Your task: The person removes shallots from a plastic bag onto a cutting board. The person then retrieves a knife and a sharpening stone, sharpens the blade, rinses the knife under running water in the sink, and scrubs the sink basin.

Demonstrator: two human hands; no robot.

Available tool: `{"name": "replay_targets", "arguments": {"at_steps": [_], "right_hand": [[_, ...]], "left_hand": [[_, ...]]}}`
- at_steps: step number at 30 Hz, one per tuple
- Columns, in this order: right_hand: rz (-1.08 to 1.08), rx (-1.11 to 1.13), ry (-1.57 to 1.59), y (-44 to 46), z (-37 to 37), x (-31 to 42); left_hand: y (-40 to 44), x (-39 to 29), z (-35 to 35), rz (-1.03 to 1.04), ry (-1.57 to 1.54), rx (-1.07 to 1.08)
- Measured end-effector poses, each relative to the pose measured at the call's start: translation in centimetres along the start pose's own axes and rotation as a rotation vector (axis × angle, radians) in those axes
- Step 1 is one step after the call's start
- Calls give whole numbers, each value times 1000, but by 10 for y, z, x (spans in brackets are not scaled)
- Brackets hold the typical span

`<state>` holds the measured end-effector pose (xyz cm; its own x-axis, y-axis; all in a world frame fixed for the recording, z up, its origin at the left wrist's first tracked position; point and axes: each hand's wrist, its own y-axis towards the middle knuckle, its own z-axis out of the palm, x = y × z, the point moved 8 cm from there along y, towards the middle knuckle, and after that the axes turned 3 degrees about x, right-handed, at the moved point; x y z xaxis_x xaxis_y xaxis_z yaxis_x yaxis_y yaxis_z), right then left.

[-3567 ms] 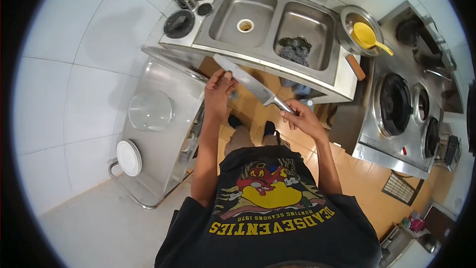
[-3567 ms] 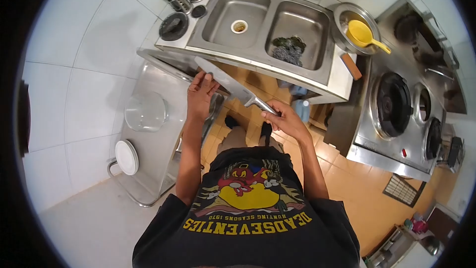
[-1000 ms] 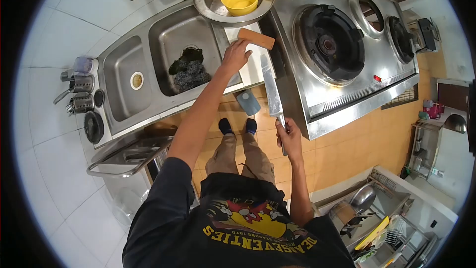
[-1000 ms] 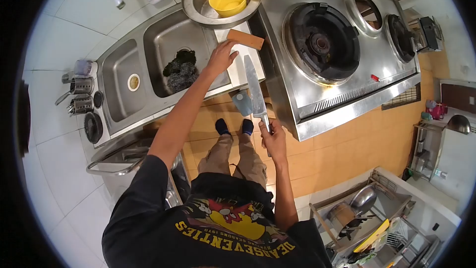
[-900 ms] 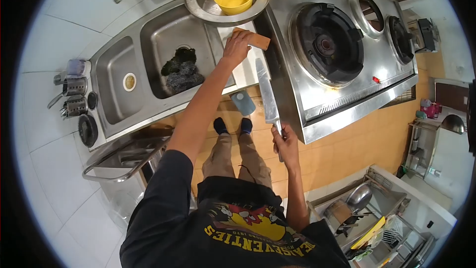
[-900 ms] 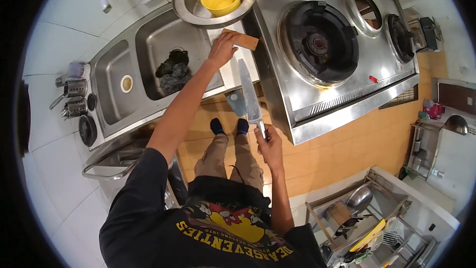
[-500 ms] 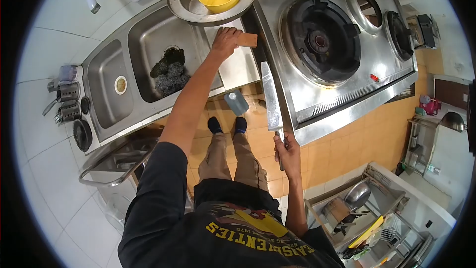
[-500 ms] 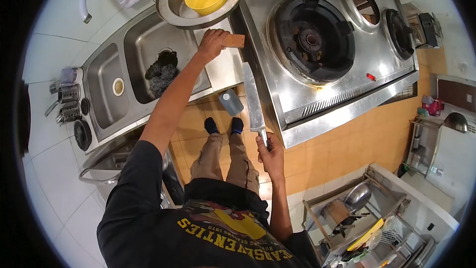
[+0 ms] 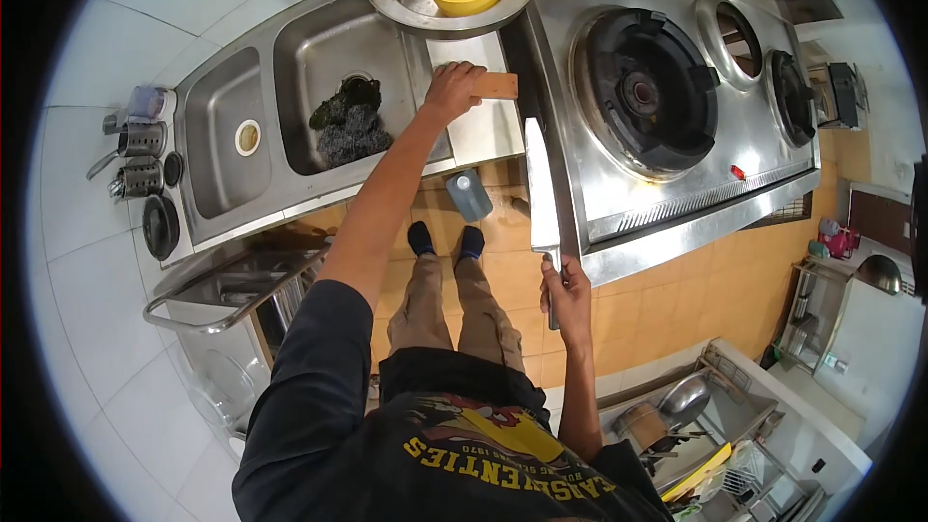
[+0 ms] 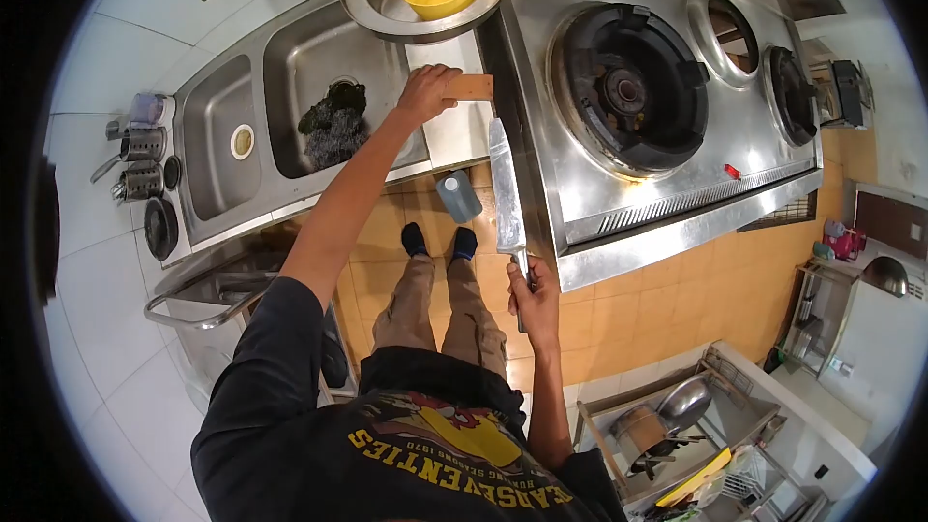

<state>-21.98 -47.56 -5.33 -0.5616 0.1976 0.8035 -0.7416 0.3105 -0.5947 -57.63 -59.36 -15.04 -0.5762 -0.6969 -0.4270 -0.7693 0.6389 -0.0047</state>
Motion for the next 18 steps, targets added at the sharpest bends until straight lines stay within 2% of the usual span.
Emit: {"name": "replay_targets", "arguments": {"at_steps": [4,7,18], "right_hand": [[1,-16,23,-5,-1,-3],[5,-23,30,-4,-3,-6],[15,-23,22,0,1,-4]], "left_hand": [[-9,22,-2,-198,-38,73],[-7,32,2,-105,-98,116],[-15,32,-7,-129,-261,69]]}}
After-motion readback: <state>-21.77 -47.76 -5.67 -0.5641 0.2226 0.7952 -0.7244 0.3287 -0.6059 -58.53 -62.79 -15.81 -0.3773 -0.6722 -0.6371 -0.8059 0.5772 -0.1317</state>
